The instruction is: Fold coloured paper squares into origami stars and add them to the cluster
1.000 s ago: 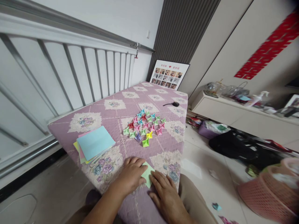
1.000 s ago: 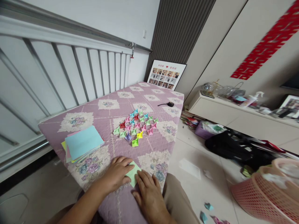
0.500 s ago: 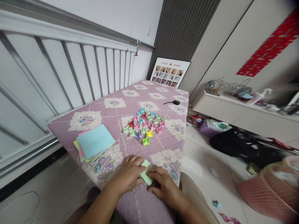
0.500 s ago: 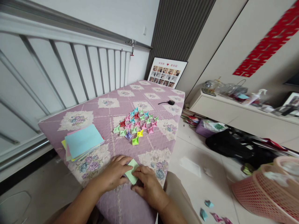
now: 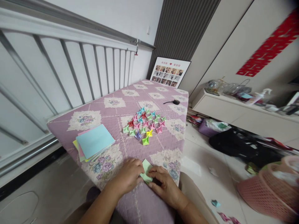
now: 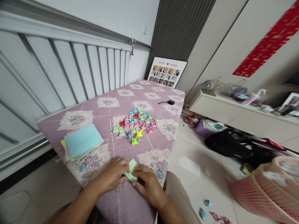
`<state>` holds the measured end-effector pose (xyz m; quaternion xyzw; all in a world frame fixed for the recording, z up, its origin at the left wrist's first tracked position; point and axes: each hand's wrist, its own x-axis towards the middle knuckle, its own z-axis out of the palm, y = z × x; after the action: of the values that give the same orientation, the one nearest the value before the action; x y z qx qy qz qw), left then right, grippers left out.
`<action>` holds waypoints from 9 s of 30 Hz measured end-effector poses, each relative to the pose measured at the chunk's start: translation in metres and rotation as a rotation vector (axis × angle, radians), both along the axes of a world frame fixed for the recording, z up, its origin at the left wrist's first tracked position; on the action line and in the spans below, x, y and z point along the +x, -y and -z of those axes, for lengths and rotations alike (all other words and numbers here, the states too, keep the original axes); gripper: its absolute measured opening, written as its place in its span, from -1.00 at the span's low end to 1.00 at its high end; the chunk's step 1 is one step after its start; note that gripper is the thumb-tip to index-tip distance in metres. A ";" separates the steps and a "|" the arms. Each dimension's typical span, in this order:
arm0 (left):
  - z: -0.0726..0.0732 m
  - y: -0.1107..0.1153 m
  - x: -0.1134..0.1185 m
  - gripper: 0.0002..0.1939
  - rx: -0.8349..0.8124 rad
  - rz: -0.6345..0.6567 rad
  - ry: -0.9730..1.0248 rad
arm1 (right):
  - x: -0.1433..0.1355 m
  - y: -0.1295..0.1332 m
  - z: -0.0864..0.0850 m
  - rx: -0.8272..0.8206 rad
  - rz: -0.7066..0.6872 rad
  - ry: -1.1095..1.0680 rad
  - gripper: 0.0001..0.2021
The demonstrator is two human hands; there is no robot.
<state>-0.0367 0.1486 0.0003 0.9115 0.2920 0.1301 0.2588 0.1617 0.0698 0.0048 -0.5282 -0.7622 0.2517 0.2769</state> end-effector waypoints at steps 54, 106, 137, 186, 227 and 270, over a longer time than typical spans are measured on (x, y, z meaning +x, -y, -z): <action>-0.004 0.000 0.001 -0.90 -0.032 -0.018 -0.030 | -0.010 -0.007 0.001 -0.060 0.173 -0.107 -0.80; -0.006 0.007 0.014 -0.80 0.045 -0.348 -0.235 | -0.001 -0.022 0.025 0.154 0.389 0.224 -0.79; 0.000 0.001 0.021 -0.83 0.124 -0.366 -0.335 | -0.003 -0.029 0.020 0.078 0.416 0.335 -0.77; -0.005 0.001 0.007 -0.89 0.087 -0.071 -0.101 | 0.002 -0.005 -0.004 -0.045 0.065 -0.033 -0.80; -0.006 -0.005 -0.001 -0.65 0.078 -0.007 -0.067 | 0.000 -0.003 0.000 -0.012 0.030 0.138 -0.47; -0.015 -0.003 -0.001 -0.66 0.113 -0.014 -0.133 | -0.013 -0.005 -0.001 0.044 0.106 0.303 -0.79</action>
<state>-0.0378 0.1519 0.0149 0.9292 0.3071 0.0870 0.1862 0.1491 0.0751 0.0061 -0.5933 -0.7718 0.1374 0.1830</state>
